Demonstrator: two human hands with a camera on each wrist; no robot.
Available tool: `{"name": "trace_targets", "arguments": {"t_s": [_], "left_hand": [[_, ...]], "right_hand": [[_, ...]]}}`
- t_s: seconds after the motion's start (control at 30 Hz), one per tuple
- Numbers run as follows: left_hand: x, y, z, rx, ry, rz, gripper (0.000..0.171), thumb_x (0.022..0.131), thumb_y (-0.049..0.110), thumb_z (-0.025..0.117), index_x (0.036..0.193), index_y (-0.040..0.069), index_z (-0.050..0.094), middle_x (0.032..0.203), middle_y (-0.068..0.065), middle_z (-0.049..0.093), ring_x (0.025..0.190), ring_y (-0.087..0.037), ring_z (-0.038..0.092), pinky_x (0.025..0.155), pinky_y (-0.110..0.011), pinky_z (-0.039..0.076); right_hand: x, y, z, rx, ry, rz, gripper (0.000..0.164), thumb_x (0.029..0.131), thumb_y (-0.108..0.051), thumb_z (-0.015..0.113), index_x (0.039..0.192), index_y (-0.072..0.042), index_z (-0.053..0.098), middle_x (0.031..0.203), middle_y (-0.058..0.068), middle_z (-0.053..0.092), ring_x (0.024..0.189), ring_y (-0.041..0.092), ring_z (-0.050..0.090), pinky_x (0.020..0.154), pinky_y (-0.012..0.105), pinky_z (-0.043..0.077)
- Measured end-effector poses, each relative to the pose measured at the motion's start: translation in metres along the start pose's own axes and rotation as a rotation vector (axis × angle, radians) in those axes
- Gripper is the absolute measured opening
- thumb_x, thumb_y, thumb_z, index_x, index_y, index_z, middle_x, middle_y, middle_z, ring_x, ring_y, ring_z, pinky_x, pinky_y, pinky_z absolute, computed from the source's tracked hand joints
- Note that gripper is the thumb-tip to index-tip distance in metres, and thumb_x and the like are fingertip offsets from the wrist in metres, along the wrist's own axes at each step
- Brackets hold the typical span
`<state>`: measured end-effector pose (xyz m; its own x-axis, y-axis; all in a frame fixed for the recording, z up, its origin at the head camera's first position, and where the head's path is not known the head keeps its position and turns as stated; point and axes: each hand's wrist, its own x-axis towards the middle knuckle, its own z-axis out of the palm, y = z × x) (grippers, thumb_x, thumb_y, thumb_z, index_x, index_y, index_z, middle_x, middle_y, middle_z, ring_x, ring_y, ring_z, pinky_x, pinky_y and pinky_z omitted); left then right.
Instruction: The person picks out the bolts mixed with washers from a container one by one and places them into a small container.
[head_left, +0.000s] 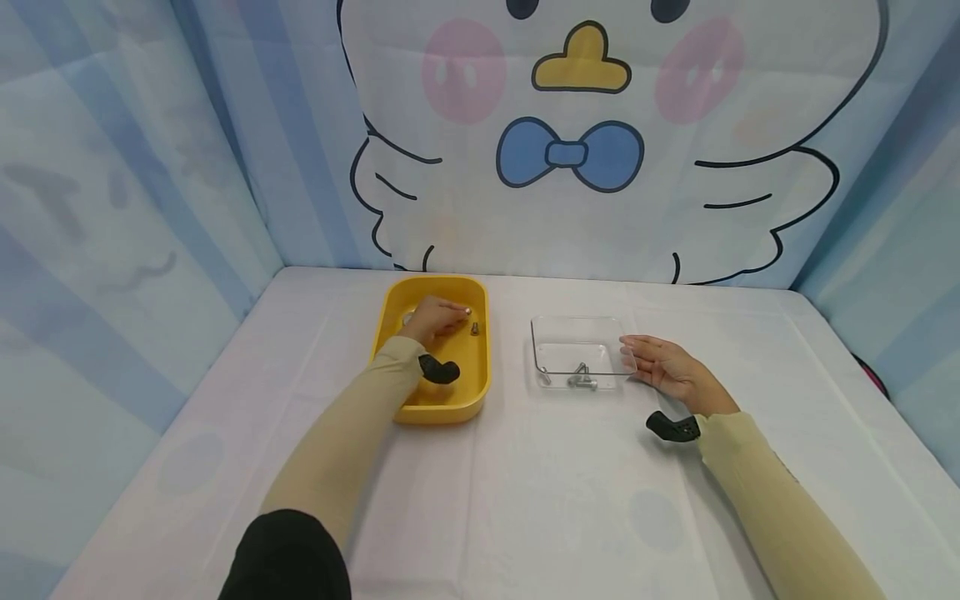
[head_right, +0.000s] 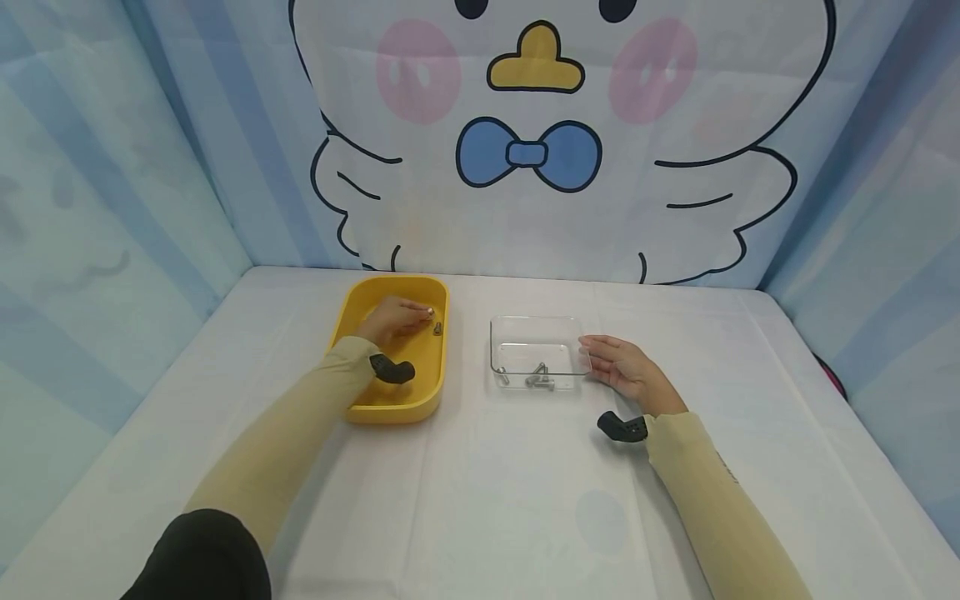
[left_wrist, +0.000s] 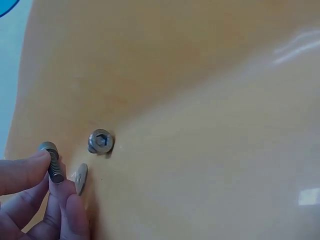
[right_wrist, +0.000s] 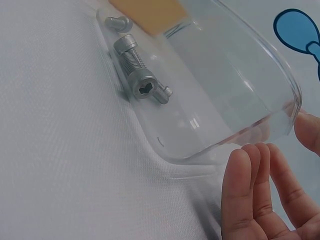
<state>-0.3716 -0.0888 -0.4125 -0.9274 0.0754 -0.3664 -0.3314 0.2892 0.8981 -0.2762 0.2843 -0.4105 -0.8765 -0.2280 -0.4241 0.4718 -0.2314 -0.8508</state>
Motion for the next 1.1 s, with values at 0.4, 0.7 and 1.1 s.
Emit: {"name": "trace_targets", "arguments": {"t_s": [0.4,0.7,1.1], "left_hand": [[-0.005,0.008,-0.008,-0.441,-0.134,-0.138,0.026,0.095,0.013,0.053,0.118,0.002,0.059,0.094,-0.005,0.062,0.075,-0.009,0.059,0.068,-0.013,0.052],[-0.015,0.018,-0.016,-0.714,-0.233,-0.224,0.011,0.095,0.013,0.054,0.097,0.007,0.063,0.094,-0.004,0.066,0.080,-0.013,0.059,0.086,-0.016,0.053],[-0.022,0.024,-0.014,-0.590,-0.202,-0.141,0.040,0.094,0.006,0.053,0.133,-0.001,0.050,0.078,-0.004,0.070,0.074,-0.015,0.068,0.076,-0.022,0.057]], "right_hand": [[0.001,0.000,0.001,-0.011,-0.006,0.002,0.008,0.092,-0.015,0.059,0.096,-0.020,0.064,0.096,-0.009,0.066,0.081,0.004,0.061,0.077,0.020,0.054],[0.002,-0.001,0.001,-0.008,-0.020,-0.002,0.008,0.094,-0.015,0.056,0.098,-0.019,0.062,0.096,-0.009,0.066,0.082,0.004,0.061,0.078,0.019,0.054],[0.004,-0.001,0.000,-0.014,-0.028,-0.009,0.010,0.094,-0.014,0.056,0.094,-0.019,0.065,0.092,-0.008,0.068,0.078,0.003,0.064,0.075,0.019,0.056]]}}
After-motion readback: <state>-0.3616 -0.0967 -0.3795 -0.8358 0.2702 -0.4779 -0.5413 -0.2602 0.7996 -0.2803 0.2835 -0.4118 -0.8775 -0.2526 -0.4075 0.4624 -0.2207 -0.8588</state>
